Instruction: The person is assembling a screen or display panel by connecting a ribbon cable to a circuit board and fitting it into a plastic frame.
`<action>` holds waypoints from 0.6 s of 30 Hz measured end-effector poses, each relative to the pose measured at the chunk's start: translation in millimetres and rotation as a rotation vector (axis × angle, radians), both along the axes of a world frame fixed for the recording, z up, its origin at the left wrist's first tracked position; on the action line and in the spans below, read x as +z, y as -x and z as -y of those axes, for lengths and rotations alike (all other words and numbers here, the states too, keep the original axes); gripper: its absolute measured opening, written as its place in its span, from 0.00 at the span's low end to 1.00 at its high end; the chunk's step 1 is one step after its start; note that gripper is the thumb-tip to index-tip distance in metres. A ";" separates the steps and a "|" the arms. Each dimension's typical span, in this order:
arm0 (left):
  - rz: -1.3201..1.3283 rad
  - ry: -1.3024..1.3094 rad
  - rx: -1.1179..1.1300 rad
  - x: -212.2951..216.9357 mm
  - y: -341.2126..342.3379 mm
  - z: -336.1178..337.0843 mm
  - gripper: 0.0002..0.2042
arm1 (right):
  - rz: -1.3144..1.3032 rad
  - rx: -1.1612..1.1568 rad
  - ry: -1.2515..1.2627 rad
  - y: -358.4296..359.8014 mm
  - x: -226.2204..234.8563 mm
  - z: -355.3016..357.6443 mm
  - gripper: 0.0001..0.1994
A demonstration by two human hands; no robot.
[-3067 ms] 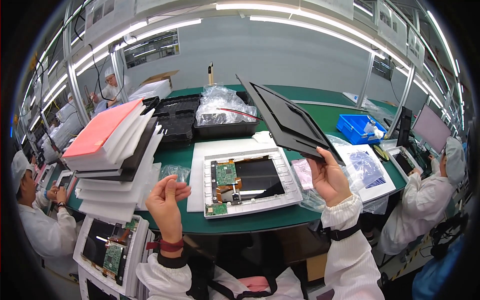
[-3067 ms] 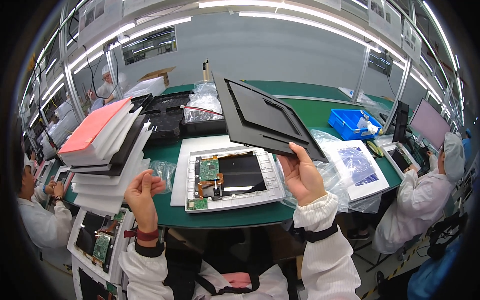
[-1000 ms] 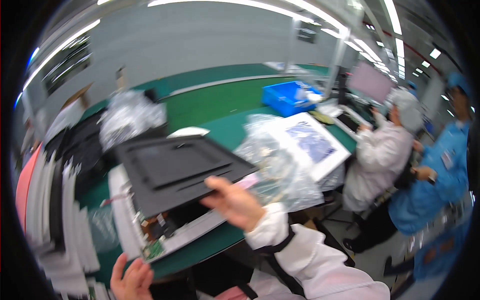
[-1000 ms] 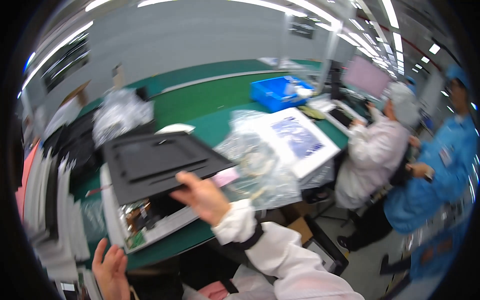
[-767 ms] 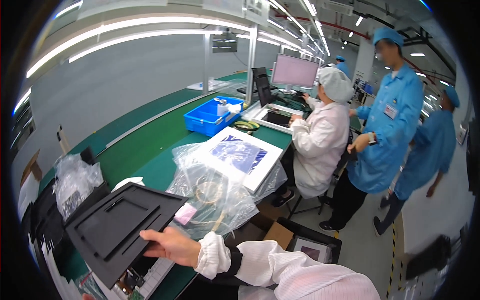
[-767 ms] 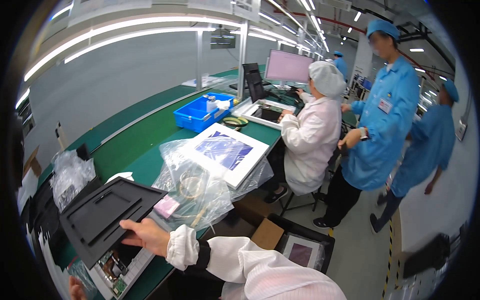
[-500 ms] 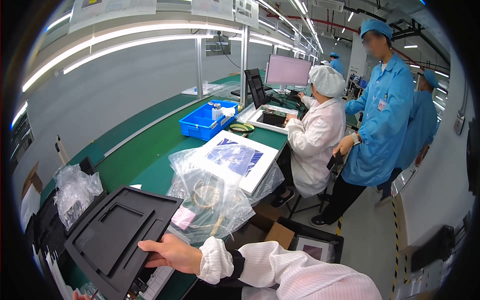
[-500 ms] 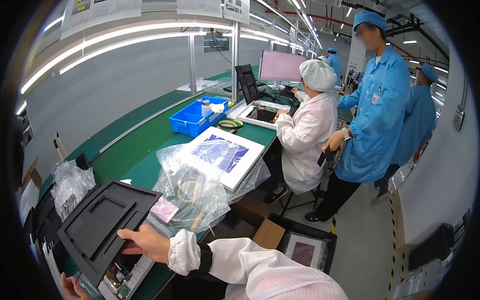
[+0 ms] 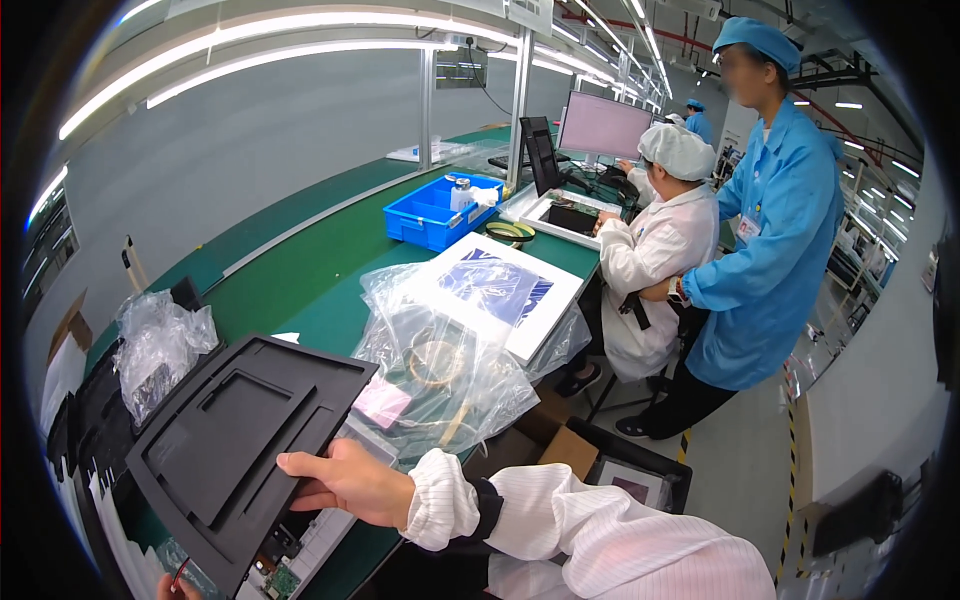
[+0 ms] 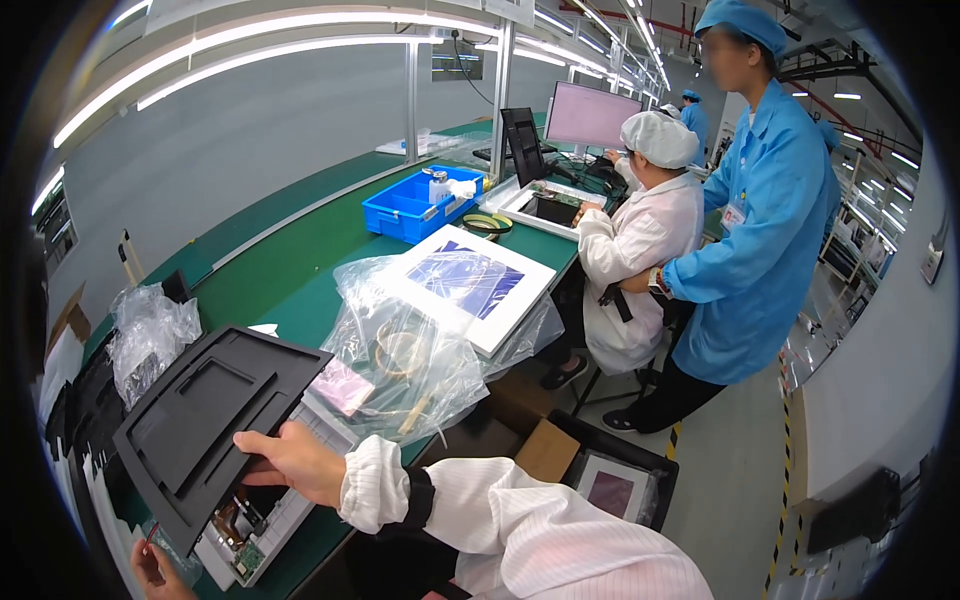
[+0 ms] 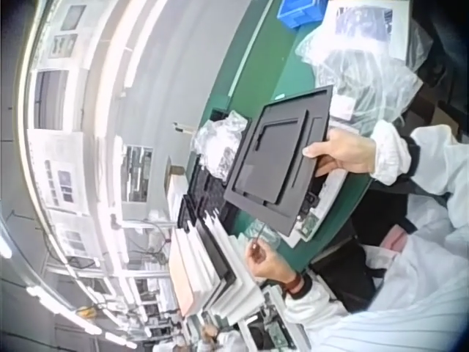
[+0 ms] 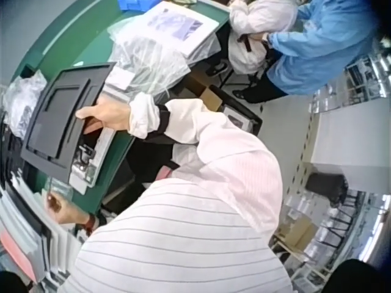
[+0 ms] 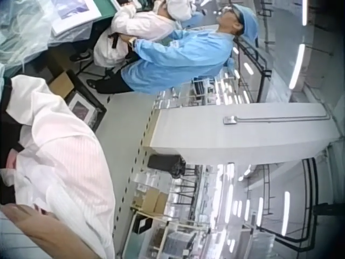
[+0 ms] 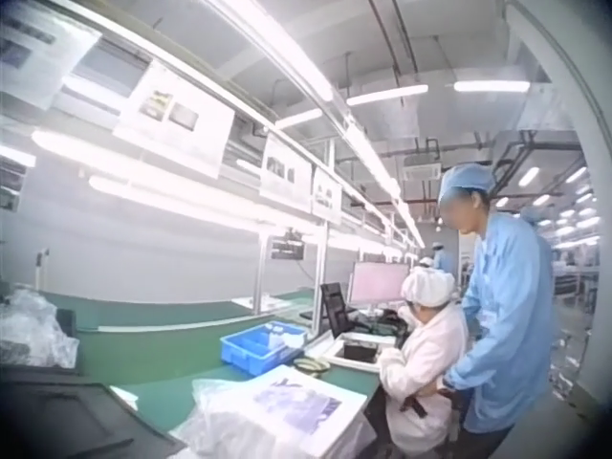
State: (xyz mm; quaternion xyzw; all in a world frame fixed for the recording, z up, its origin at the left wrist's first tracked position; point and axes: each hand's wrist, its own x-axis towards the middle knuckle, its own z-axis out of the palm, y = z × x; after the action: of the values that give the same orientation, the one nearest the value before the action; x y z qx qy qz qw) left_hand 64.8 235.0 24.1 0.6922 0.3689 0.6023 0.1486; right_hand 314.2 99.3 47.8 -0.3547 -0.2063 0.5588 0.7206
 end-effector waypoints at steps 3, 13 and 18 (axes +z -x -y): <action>-0.036 0.062 0.008 -9.5 8.0 -11.7 0.09 | 0.002 0.000 -0.005 1.2 2.0 -1.0 0.21; -0.228 0.125 -0.160 -13.0 -5.7 -7.6 0.14 | 0.011 0.011 0.012 9.7 4.0 -12.9 0.20; -0.139 -0.073 -0.112 -4.3 -12.6 11.9 0.10 | 0.016 -0.032 0.019 9.4 -0.8 -13.8 0.19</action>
State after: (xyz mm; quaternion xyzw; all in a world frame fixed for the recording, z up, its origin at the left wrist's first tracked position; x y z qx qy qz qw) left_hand 77.4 223.1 19.8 0.7569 0.3167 0.5566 0.1306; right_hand 304.8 113.0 47.0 -0.3690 -0.2010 0.5464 0.7245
